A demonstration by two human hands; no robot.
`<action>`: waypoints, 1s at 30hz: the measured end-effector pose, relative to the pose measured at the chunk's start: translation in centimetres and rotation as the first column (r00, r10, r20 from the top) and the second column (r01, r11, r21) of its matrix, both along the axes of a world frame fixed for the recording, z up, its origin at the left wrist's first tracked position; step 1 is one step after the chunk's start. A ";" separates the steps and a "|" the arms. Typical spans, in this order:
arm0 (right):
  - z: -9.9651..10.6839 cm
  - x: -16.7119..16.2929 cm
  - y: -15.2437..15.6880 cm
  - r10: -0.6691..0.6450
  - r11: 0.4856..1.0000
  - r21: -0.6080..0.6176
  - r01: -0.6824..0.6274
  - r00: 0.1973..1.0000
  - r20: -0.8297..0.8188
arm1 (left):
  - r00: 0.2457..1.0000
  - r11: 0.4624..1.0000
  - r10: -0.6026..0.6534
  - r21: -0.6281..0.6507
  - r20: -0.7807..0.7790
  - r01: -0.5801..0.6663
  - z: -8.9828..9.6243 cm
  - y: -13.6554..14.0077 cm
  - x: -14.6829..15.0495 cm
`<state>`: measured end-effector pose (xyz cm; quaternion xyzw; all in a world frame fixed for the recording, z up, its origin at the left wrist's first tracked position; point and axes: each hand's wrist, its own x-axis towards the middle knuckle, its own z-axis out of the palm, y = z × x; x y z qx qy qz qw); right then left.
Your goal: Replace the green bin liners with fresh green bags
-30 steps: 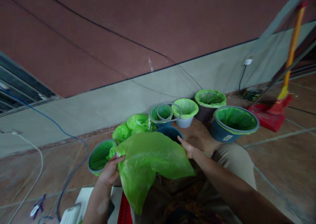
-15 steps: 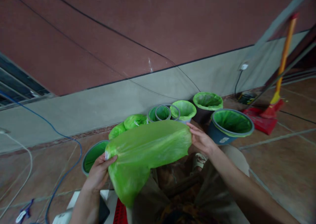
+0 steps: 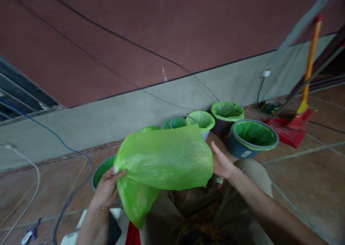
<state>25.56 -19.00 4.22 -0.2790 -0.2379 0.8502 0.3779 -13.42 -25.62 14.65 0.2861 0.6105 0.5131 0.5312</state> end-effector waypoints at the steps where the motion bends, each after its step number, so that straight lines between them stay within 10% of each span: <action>1: 0.2 0.2 -0.7 0.003 1.000 0.005 -0.003 1.000 0.000 | 1.000 1.000 0.000 0.001 0.001 0.000 -0.1 0.0 0.0; 10: 1.6 4.3 0.3 -0.460 0.888 0.155 0.433 0.848 0.263 | 0.998 0.993 -0.039 0.112 -0.048 0.044 0.8 1.0 0.5; 21: 4.2 5.8 2.2 -0.414 0.844 0.497 0.199 0.831 0.370 | 0.916 0.978 -0.114 0.120 -0.384 0.172 3.1 2.1 -0.4; 24: 3.8 6.4 3.4 -0.504 0.778 0.626 0.055 0.650 0.569 | 0.745 0.961 -0.182 0.044 -0.642 0.274 3.5 2.8 -1.2; 27: 3.8 6.9 4.2 -0.663 0.651 0.744 -0.149 0.365 0.653 | 0.408 0.956 -0.168 -0.047 -0.897 0.290 3.7 3.3 -1.4; 30: 4.3 6.9 4.2 -0.764 0.536 0.823 -0.191 0.305 0.568 | 0.253 0.973 -0.033 0.026 -0.967 0.230 3.5 3.7 -1.2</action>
